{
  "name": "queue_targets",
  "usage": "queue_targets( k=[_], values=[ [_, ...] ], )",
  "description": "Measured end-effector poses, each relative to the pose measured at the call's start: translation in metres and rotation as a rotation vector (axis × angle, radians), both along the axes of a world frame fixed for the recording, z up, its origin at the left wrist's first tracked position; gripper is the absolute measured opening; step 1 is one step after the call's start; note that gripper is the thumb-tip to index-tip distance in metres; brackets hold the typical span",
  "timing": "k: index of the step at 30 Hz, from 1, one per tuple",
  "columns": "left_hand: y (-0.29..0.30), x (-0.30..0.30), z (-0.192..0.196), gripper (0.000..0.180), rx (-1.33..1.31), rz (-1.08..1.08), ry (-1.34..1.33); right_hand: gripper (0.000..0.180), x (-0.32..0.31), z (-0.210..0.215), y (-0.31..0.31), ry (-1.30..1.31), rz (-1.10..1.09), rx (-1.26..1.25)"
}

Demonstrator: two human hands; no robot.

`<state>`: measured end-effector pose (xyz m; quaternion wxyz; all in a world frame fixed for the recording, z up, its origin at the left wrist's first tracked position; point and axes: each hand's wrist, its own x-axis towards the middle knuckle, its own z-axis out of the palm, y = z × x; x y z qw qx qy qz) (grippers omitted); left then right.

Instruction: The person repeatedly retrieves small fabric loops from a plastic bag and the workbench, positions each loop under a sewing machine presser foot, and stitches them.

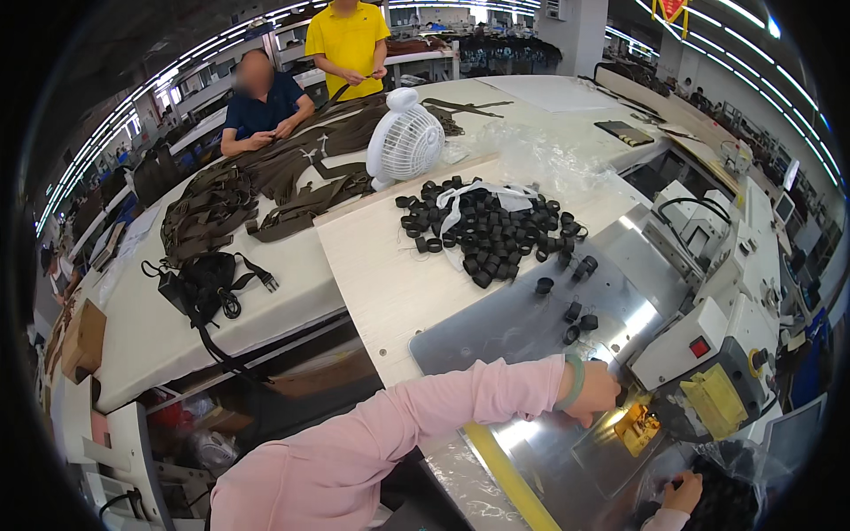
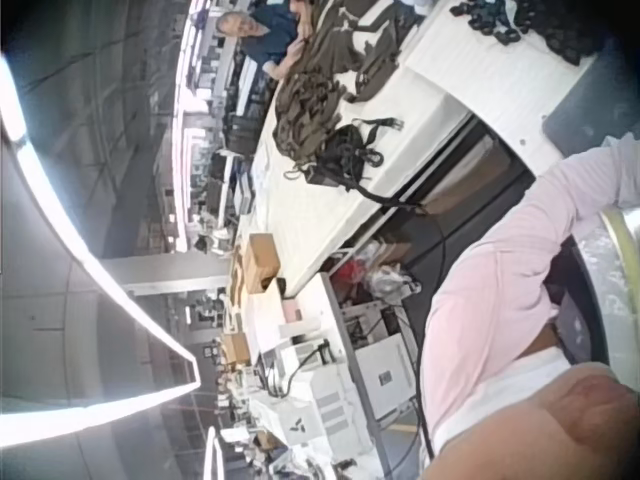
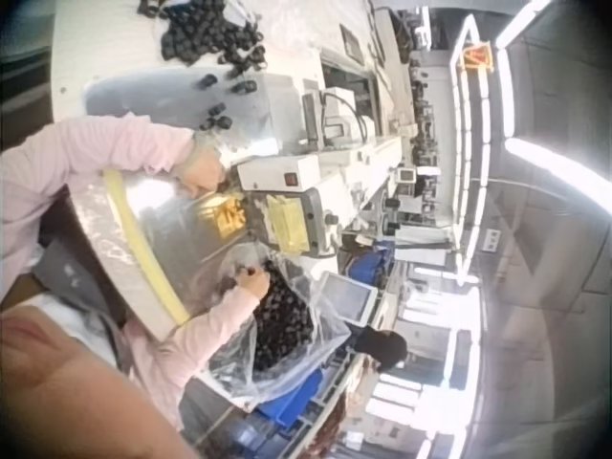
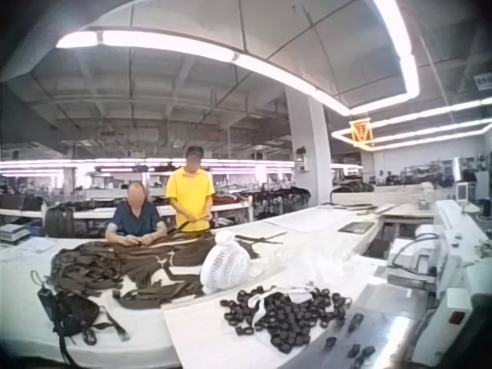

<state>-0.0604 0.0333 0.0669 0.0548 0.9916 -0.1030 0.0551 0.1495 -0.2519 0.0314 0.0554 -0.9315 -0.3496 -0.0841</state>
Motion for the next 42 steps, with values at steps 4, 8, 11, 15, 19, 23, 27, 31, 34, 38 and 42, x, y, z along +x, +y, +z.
queue_targets(
  k=[4, 8, 11, 15, 19, 23, 27, 31, 34, 38, 42],
  values=[
    [-0.035, 0.002, -0.009, 0.039, -0.457, -0.198, 0.027, 0.02, -0.043, 0.035, 0.019, 0.141, 0.267, 0.356],
    [-0.058, 0.013, -0.039, 0.041, -1.028, -0.128, -0.147, 0.017, -0.102, 0.02, 0.058, 0.658, 0.487, 0.64],
    [-0.051, 0.02, -0.042, 0.041, -1.075, -0.13, -0.158, 0.016, -0.104, 0.007, 0.075, 0.678, 0.508, 0.628],
    [-0.052, 0.023, -0.056, 0.036, -0.884, -0.16, -0.357, 0.026, -0.088, -0.027, 0.075, 0.905, 0.477, 0.696],
    [-0.054, 0.026, -0.064, 0.032, -0.647, -0.144, -0.452, 0.027, -0.096, -0.034, 0.079, 1.187, 0.403, 0.872],
    [-0.061, 0.02, -0.065, 0.034, -0.641, -0.095, -0.52, 0.021, -0.096, -0.037, 0.078, 1.148, 0.374, 0.971],
    [-0.059, 0.017, -0.064, 0.034, -0.579, -0.064, -0.431, 0.01, -0.091, -0.041, 0.078, 0.923, 0.369, 0.99],
    [-0.062, 0.014, -0.059, 0.03, -0.623, -0.126, -0.547, 0.013, -0.087, -0.039, 0.076, 1.078, 0.317, 1.016],
    [-0.063, 0.019, -0.058, 0.03, -0.627, -0.128, -0.562, 0.012, -0.087, -0.044, 0.078, 1.068, 0.372, 1.102],
    [-0.061, 0.022, -0.062, 0.032, -0.766, -0.15, -0.536, 0.013, -0.09, -0.043, 0.079, 1.048, 0.386, 1.102],
    [-0.061, 0.023, -0.06, 0.033, -0.943, -0.215, -0.487, 0.014, -0.082, -0.051, 0.076, 1.093, 0.436, 1.103]
  ],
)
